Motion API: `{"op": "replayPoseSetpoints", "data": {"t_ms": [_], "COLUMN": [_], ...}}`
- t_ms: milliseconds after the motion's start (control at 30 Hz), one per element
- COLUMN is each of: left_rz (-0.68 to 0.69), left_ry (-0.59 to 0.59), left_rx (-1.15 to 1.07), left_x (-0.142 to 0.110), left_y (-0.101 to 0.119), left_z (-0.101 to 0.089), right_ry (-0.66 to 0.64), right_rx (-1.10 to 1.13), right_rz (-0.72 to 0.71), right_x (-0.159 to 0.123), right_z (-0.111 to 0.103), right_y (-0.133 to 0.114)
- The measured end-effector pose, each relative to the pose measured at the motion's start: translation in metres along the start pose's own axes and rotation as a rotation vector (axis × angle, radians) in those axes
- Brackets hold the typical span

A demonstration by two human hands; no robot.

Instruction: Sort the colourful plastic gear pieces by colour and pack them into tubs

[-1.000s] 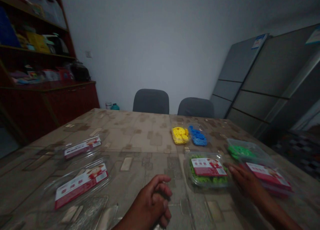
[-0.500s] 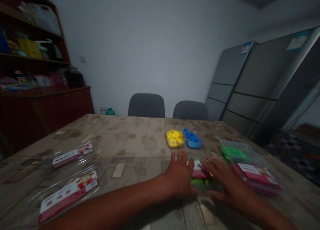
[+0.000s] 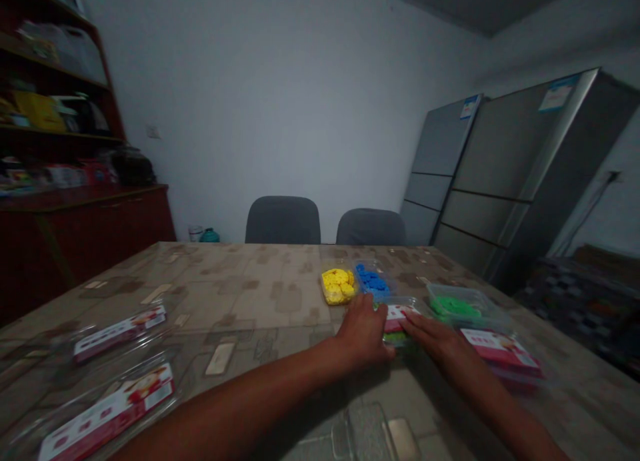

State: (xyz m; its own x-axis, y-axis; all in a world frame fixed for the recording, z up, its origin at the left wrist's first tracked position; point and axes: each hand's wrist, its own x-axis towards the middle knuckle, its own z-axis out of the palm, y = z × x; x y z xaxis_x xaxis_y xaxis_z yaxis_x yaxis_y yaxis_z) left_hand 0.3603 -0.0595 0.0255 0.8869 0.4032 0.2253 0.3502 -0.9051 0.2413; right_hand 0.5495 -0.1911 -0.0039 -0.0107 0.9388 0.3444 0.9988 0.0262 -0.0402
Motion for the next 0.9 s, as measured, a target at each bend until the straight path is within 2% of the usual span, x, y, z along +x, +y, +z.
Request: {"op": "replayPoseSetpoints", "data": {"t_ms": [100,267,333,433,567,633,700,800,900], "left_rz": [0.045,0.2,0.235,0.209,0.184,0.209,0.178,0.148,0.097], "left_ry": [-0.025,-0.079,-0.074,-0.085,-0.109,-0.127,-0.128,-0.116,0.007], "left_rx": [-0.002,-0.06,-0.109,-0.17,-0.274,-0.35,-0.413,-0.449,-0.433], "left_x": [0.013,0.021,0.02,0.008,-0.038,-0.072,-0.108,-0.159,-0.202], "left_y": [0.002,-0.003,-0.004,-0.002,-0.004,-0.011,-0.022,-0.046,-0.066], "left_z": [0.014,0.037,0.039,0.035,0.018,0.008,-0.002,-0.009,-0.013], "right_ry": [0.006,0.034,0.045,0.037,0.095,0.154,0.187,0.124,-0.013], "right_rx": [-0.084,-0.089,-0.092,-0.092,-0.114,-0.078,0.02,0.194,0.248], "right_rz": [0.042,0.125,0.158,0.174,0.084,0.037,0.013,0.034,0.081], "right_x": [-0.01,-0.027,-0.028,-0.027,-0.023,-0.018,-0.009,0.016,0.054], "right_z": [0.008,0.022,0.026,0.027,0.016,0.007,0.001,0.002,0.012], "right_y": [0.015,0.025,0.03,0.039,0.03,0.011,-0.015,-0.056,-0.084]}}
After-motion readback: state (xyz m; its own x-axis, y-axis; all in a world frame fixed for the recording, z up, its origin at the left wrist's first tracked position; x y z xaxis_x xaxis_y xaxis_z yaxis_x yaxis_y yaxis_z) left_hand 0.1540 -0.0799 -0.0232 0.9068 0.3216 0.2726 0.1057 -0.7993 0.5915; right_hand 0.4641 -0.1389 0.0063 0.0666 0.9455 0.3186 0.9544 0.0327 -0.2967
